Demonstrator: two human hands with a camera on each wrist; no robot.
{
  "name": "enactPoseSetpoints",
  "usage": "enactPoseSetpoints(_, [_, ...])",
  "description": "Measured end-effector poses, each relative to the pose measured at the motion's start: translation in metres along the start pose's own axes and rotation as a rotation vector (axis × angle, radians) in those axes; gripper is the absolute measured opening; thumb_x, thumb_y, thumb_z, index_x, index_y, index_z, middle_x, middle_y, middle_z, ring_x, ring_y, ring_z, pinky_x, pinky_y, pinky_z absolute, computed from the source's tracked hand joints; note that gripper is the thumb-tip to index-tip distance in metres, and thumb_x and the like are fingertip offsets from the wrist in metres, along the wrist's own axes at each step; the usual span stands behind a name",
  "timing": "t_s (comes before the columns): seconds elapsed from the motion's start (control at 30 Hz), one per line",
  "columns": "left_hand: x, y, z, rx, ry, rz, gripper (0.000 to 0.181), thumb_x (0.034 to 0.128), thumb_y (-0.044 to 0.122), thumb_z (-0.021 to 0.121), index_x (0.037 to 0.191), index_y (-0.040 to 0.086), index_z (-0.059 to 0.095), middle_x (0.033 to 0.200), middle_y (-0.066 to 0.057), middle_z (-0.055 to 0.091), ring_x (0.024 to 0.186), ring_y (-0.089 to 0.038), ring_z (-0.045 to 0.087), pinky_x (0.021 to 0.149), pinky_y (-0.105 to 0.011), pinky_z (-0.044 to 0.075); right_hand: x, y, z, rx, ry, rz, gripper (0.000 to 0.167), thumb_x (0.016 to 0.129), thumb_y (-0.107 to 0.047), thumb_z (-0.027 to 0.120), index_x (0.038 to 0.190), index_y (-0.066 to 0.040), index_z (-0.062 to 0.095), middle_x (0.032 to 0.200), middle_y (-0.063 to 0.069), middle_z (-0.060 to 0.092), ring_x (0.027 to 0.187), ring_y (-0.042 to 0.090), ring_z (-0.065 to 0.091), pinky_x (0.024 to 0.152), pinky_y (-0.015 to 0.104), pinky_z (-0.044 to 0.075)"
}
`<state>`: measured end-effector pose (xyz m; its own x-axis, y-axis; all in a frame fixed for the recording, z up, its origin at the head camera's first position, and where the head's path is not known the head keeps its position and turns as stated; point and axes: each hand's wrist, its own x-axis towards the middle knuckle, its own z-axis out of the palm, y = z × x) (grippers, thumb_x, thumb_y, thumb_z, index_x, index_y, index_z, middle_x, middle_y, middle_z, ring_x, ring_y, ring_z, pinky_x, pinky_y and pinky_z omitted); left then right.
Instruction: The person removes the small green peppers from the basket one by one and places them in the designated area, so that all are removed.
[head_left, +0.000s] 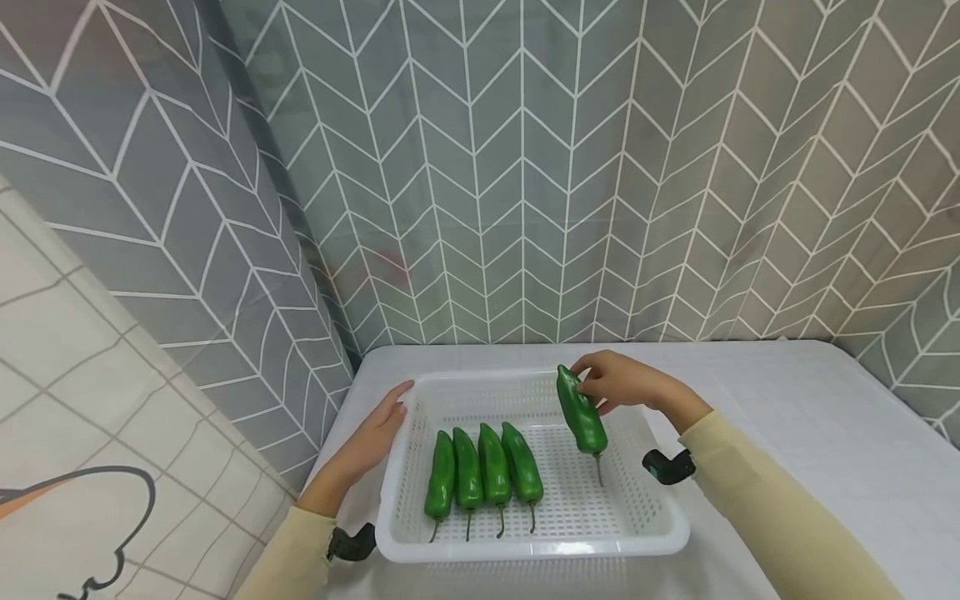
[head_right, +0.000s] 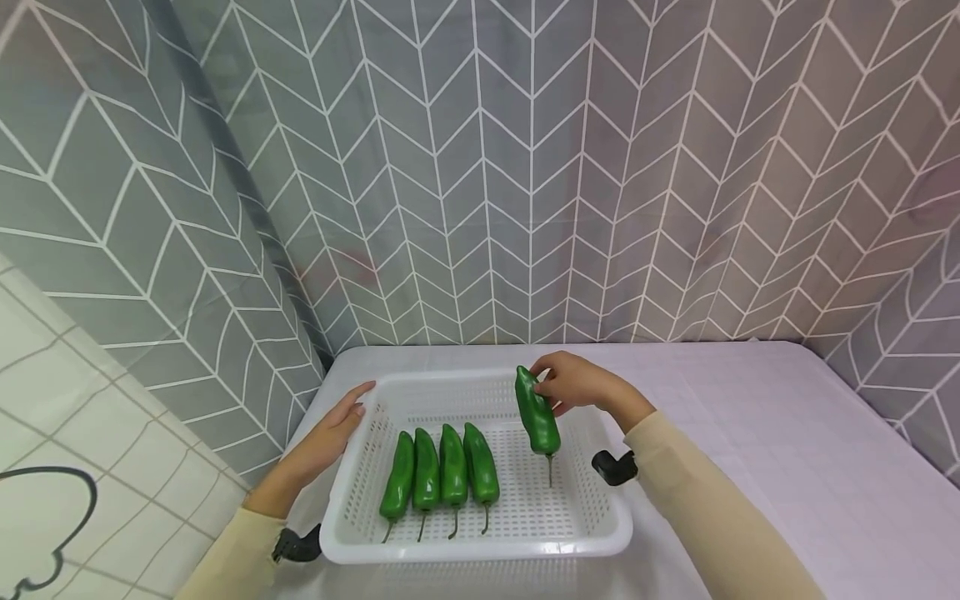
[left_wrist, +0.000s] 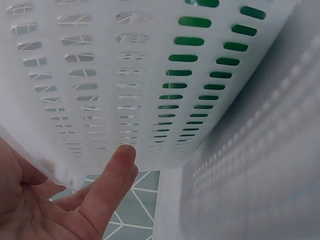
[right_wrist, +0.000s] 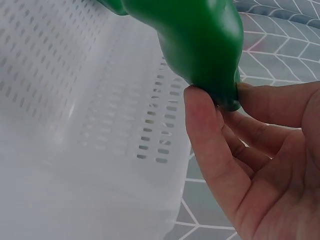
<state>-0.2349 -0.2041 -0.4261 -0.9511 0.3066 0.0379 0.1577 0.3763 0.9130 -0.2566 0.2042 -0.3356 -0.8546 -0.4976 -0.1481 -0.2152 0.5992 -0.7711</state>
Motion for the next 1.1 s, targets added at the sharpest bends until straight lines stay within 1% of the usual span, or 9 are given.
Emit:
enactPoseSetpoints(0.1, [0.000, 0.000, -0.001, -0.010, -0.008, 0.003, 0.050, 0.1136, 0.020, 0.029, 0.162, 0.010, 0.019, 0.141, -0.024, 0.052, 0.118, -0.034, 0.062, 0.101, -0.050, 0.049, -0.002, 0.001, -0.003, 0.007, 0.001, 0.006, 0.038, 0.102, -0.006, 0.058, 0.134, 0.014, 0.051, 0.105, 0.017, 0.069, 0.088, 0.025, 0.071, 0.075, 0.040, 0.061])
enactPoseSetpoints(0.27, [0.000, -0.001, -0.001, -0.021, -0.001, -0.006, 0.050, 0.1136, 0.020, 0.029, 0.162, 0.010, 0.019, 0.140, -0.024, 0.052, 0.118, -0.035, 0.062, 0.098, -0.047, 0.051, -0.007, 0.001, -0.007, 0.026, -0.004, 0.012, 0.039, 0.103, -0.006, 0.057, 0.135, 0.014, 0.049, 0.103, 0.016, 0.069, 0.087, 0.024, 0.071, 0.075, 0.040, 0.061])
enactPoseSetpoints(0.6, [-0.001, 0.001, -0.001, 0.000, -0.003, 0.006, 0.051, 0.1136, 0.021, 0.030, 0.162, 0.010, 0.019, 0.141, -0.022, 0.053, 0.118, -0.033, 0.062, 0.103, -0.053, 0.046, -0.015, -0.001, -0.015, 0.016, 0.011, 0.000, 0.040, 0.102, -0.006, 0.057, 0.134, 0.016, 0.050, 0.102, 0.016, 0.068, 0.087, 0.025, 0.071, 0.075, 0.041, 0.061])
enactPoseSetpoints(0.93, [-0.001, 0.002, -0.001, 0.011, 0.003, 0.002, 0.051, 0.1137, 0.021, 0.030, 0.162, 0.010, 0.019, 0.141, -0.022, 0.053, 0.117, -0.033, 0.062, 0.102, -0.052, 0.048, -0.019, 0.004, -0.022, 0.017, 0.030, 0.015, 0.039, 0.103, -0.007, 0.056, 0.135, 0.015, 0.050, 0.102, 0.017, 0.068, 0.089, 0.026, 0.071, 0.074, 0.041, 0.061])
enactPoseSetpoints(1.1, [0.000, 0.001, -0.001, -0.010, -0.007, 0.008, 0.051, 0.1136, 0.020, 0.030, 0.162, 0.009, 0.018, 0.141, -0.023, 0.053, 0.118, -0.033, 0.062, 0.104, -0.052, 0.046, -0.023, 0.006, -0.028, 0.023, 0.030, 0.028, 0.040, 0.103, -0.007, 0.055, 0.136, 0.015, 0.049, 0.104, 0.017, 0.068, 0.091, 0.026, 0.071, 0.076, 0.041, 0.061])
